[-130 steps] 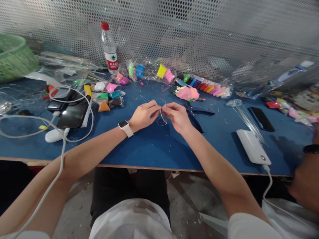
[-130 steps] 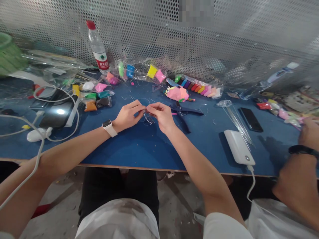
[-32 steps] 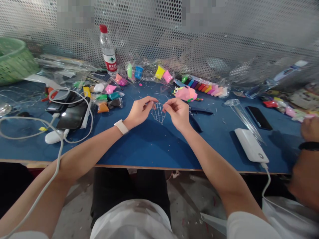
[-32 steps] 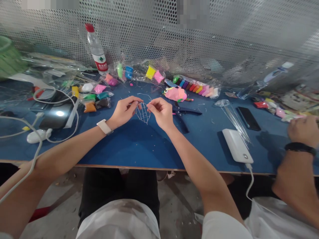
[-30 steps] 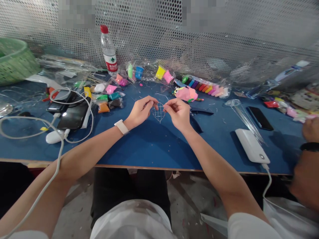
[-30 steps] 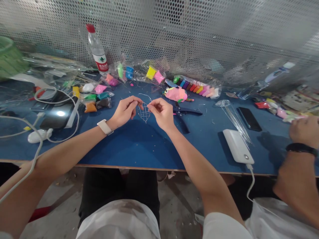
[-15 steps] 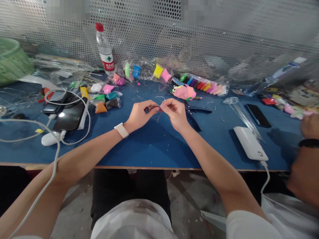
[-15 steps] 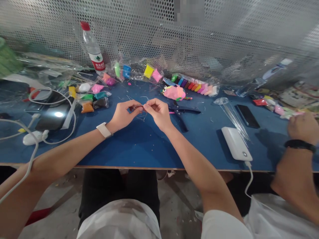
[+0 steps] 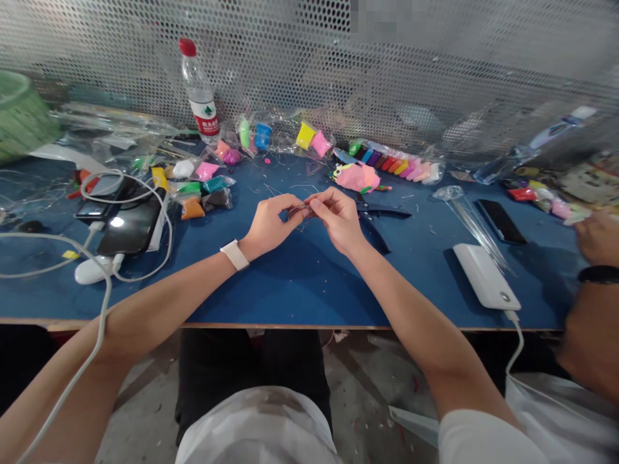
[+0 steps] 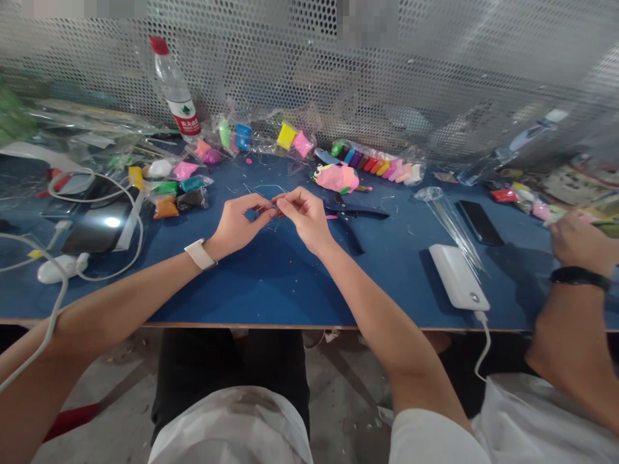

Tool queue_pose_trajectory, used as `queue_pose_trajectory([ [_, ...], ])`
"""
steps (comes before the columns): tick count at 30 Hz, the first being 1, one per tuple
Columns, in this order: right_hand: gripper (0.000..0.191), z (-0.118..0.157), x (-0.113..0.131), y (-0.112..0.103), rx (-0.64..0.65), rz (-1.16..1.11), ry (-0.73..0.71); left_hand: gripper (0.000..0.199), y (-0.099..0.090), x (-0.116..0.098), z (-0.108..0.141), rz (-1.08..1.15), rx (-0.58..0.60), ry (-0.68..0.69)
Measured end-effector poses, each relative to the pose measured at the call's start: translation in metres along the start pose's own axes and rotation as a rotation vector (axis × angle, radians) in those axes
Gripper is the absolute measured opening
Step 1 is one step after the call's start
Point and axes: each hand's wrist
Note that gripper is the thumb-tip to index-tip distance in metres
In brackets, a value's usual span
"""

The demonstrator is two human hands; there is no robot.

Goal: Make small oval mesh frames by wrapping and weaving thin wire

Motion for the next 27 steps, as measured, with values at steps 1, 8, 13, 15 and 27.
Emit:
queue_pose_trajectory([
  [1, 0.061, 0.000, 0.001, -0.001, 0.014, 0.002, 0.011, 0.013, 0.000, 0.001, 0.000, -0.006, -0.005, 0.001],
  [8, 0.060, -0.002, 0.003, -0.007, 0.077, 0.009, 0.039, 0.013, -0.003, 0.002, 0.000, -0.023, 0.002, -0.012],
  [13, 0.058, -0.003, 0.001, -0.009, 0.069, -0.014, 0.011, 0.011, -0.003, 0.001, 0.001, -0.057, -0.009, 0.002],
  [15, 0.058, -0.003, 0.001, -0.008, 0.064, -0.018, 0.029, 0.012, -0.003, 0.005, 0.000, -0.117, -0.035, -0.019],
  [27, 0.060, 0.002, 0.002, -0.001, 0.109, -0.044, 0.092, 0.028, -0.045, -0.131, 0.022, -0.169, 0.049, 0.134],
])
Point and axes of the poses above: each hand's wrist, its own z-axis away from the middle knuckle, its own y-axis out of the palm, x = y × z, and after that the axes turned 10 degrees about y, right-handed
